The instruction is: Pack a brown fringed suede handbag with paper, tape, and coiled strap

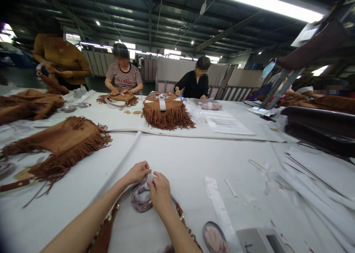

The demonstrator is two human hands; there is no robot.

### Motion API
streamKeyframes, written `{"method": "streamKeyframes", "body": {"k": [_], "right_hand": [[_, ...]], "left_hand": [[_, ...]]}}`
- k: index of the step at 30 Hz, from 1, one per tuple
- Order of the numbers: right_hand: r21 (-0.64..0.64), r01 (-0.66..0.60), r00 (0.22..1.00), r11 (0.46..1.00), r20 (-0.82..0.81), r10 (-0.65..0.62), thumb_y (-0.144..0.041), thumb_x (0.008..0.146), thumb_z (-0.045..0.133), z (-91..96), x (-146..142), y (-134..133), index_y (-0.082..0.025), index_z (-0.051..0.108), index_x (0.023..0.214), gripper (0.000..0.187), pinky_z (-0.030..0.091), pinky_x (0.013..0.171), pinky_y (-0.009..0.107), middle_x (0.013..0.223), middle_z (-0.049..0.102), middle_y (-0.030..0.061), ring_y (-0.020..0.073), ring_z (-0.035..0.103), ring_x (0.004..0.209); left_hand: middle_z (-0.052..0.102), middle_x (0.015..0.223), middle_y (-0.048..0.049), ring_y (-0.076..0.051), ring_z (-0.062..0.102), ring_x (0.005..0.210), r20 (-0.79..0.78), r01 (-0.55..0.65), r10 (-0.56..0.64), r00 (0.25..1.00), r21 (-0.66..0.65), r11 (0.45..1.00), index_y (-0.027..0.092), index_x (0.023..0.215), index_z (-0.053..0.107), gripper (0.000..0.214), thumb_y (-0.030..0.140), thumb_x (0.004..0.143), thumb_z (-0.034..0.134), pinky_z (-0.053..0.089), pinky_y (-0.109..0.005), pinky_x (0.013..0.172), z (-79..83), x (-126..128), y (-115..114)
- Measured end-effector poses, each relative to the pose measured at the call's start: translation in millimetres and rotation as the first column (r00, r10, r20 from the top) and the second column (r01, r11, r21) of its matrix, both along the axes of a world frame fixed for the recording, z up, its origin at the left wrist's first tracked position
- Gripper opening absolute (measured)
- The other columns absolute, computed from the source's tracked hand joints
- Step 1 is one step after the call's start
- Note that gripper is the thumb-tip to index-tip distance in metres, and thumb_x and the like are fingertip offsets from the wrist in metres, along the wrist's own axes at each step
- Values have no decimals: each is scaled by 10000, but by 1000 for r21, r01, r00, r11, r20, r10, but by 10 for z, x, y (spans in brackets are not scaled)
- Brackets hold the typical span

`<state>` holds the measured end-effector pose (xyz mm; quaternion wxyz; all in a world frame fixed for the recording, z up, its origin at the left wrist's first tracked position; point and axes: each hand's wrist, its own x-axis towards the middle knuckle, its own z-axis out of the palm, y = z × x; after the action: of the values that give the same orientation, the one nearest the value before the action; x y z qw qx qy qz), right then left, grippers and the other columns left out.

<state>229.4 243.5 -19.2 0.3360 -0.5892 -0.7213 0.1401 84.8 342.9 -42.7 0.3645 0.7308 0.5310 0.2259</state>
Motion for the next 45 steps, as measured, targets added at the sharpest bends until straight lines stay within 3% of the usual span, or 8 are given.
{"method": "streamKeyframes", "body": {"k": [4,11,19,23,26,30,41,45], "right_hand": [[-32,-23,999,999,-25,22,-243,903,446,-147,-13,152,-196,560,706,232,355,601,235,655,575,-18,125,497,613],[-15,36,999,999,2,-36,-239,894,474,-284,4,220,-194,536,640,266,325,607,244,668,524,-7,126,487,625],[-42,23,1000,999,14,-22,-249,896,473,-289,30,220,-193,619,733,226,370,676,249,728,619,17,155,560,716],[-62,12,1000,998,-8,-13,-141,855,437,-279,36,220,-204,662,863,233,403,749,255,862,680,33,165,600,819],[-76,23,1000,997,-15,-25,-132,840,434,-265,31,215,-202,669,858,245,415,745,268,857,690,41,174,608,807],[-89,32,999,996,-37,-36,-198,866,444,-257,24,216,-211,680,877,237,428,780,279,884,701,40,182,617,844],[-137,74,987,988,-135,-92,-368,845,504,-254,24,273,-246,673,864,210,459,718,298,817,719,13,199,653,763],[-145,116,970,983,-198,-144,-332,819,554,-213,18,251,-215,566,1005,220,462,672,291,702,697,-17,193,649,668]], "left_hand": [[585,634,40,-120,564,600,81,-98,100,992,-28,995,190,806,510,52,184,836,468,391,-217,567,-122,33,-113],[568,633,45,-123,543,612,194,-173,179,964,-51,984,203,792,497,53,213,838,474,393,-231,607,-229,78,-199],[607,758,-8,-131,556,699,375,40,42,926,-209,977,136,940,556,217,288,802,486,420,-218,611,-97,-71,-280],[607,803,-25,-138,528,727,434,182,-69,898,-225,957,126,872,608,233,291,714,558,407,-224,633,-4,-115,-400],[515,640,24,-104,433,600,423,216,-103,900,-228,949,132,733,595,141,249,662,560,341,-218,562,10,-118,-426],[360,527,73,-77,305,527,373,175,-82,924,-221,959,151,564,487,95,185,569,575,230,-225,508,-21,-113,-396],[380,475,66,-93,345,511,253,-63,135,958,-274,960,144,551,542,39,126,570,513,213,-238,503,-209,21,-307],[330,437,73,-90,334,499,224,-122,184,957,-264,957,151,481,502,97,123,564,544,195,-245,500,-219,61,-287]]}}
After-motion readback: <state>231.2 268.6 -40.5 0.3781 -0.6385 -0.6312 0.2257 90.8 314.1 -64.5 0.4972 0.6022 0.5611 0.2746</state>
